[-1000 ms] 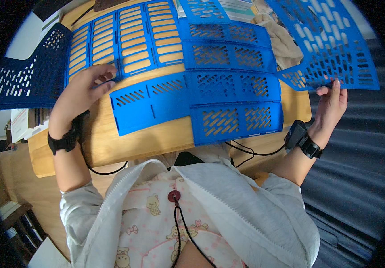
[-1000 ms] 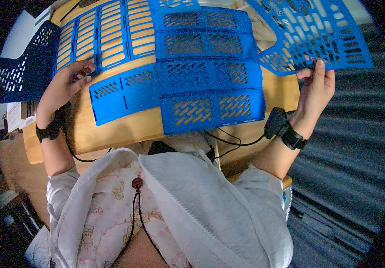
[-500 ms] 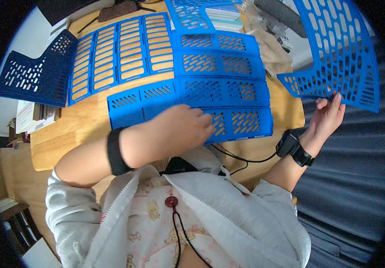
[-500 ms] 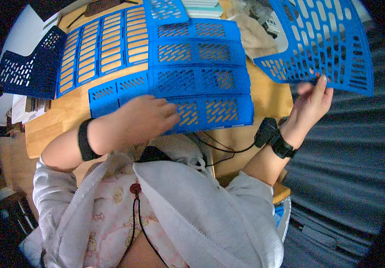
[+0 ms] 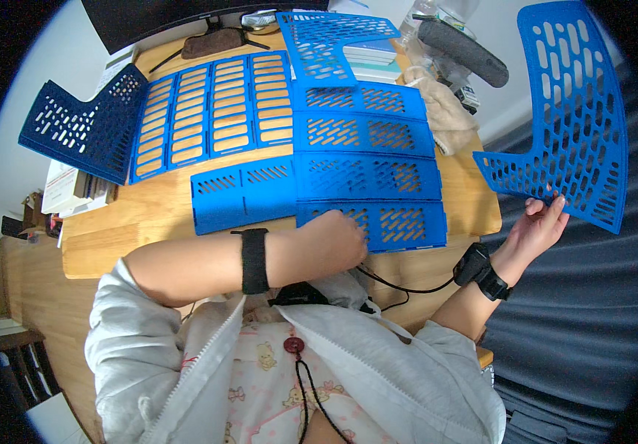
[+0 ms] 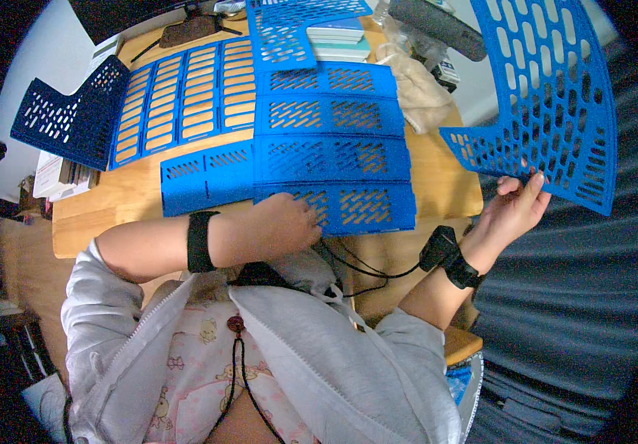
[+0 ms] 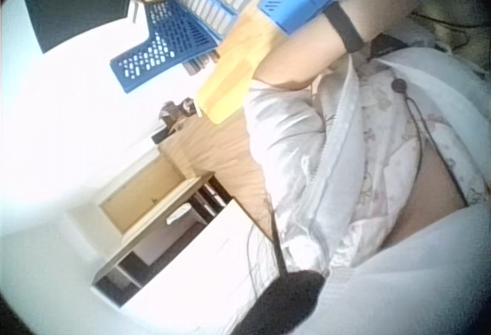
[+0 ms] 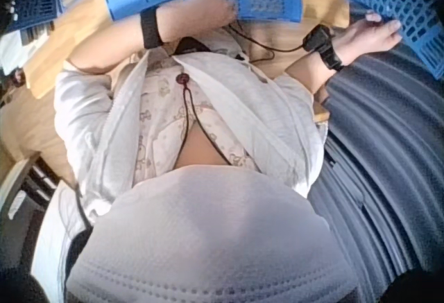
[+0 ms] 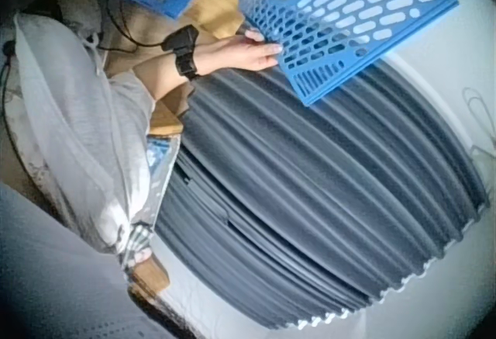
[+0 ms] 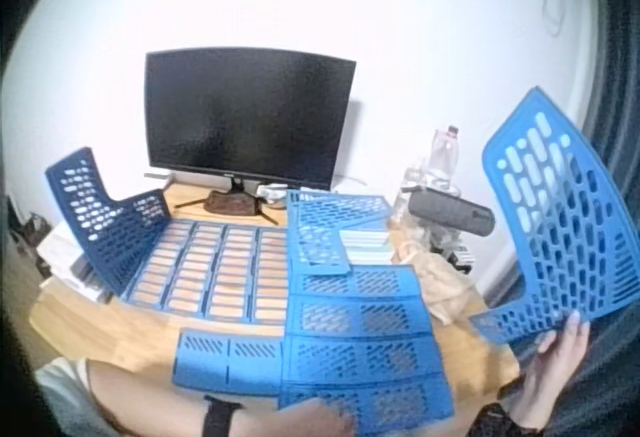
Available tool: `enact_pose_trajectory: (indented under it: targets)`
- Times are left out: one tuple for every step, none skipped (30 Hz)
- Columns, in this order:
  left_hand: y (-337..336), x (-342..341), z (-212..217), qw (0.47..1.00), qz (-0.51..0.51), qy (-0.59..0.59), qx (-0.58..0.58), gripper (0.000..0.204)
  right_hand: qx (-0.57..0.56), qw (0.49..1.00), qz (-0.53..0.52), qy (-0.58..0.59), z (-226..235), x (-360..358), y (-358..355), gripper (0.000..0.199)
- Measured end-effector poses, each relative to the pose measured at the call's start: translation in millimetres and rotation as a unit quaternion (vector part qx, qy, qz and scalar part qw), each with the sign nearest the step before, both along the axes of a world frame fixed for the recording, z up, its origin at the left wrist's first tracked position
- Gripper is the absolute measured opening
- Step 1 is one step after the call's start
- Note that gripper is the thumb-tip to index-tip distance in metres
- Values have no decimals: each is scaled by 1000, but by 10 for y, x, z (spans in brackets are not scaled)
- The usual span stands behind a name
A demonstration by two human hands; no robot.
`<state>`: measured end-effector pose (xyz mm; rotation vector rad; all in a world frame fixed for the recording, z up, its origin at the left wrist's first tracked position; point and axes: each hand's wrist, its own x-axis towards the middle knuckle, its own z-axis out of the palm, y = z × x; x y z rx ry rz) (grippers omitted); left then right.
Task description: The person assembles multiple blue plastic slotted panels on a wooden desk. They pick up panels, align edges, and interlock them to form a larger structure, repeatedly adjusting and repositioning pieces throughout the clip.
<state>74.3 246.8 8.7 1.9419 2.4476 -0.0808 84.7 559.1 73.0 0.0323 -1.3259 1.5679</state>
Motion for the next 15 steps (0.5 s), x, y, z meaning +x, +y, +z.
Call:
enact_pose_trajectory:
  targets:
    - [1, 6, 37, 1000, -4, -6, -16, 15, 1, 1000, -4, 6, 6, 4, 4, 15]
    - [-6, 10, 75, 1000, -8, -10, -14, 14, 1, 1000, -8, 13, 10, 10, 4, 15]
    - [-27, 7, 119, 1000, -11, -9, -11, 14, 7, 1000, -14, 14, 22, 17, -1, 14]
    - [-47, 7, 161, 1000, -15, -2, -11, 13, 12, 1000, -19, 18, 33, 24, -8, 14]
    - [-65, 16, 202, 1000, -8, 9, 7, 13, 25, 999, -17, 23, 47, 32, -18, 14]
    - [-82, 26, 240, 999, -1, 24, 24, 13, 19, 999, -35, 23, 64, 37, -27, 14]
    - [-96, 38, 277, 998, 5, 38, 40, 12, 21, 998, -45, 25, 86, 45, -34, 13]
    - [-109, 46, 312, 997, 12, 51, 58, 11, 15, 998, -59, 24, 100, 50, -44, 13]
    - [-121, 47, 349, 995, 20, 64, 76, 11, 28, 998, -49, 33, 121, 57, -50, 13]
    - [-135, 50, 388, 993, 27, 77, 87, 10, 33, 997, -54, 37, 135, 57, -56, 13]
    - [-152, 48, 434, 991, 34, 85, 102, 10, 37, 997, -57, 42, 150, 55, -59, 13]
    - [-173, 40, 484, 989, 40, 93, 111, 9, 40, 996, -61, 47, 162, 50, -60, 13]
    - [-194, 39, 540, 988, 46, 97, 110, 9, 38, 996, -73, 46, 168, 47, -60, 14]
    - [-222, 39, 601, 985, 61, 100, 127, 9, 35, 995, -75, 49, 175, 45, -56, 14]
    - [-260, 36, 671, 983, 76, 101, 135, 9, 32, 995, -77, 53, 185, 39, -47, 14]
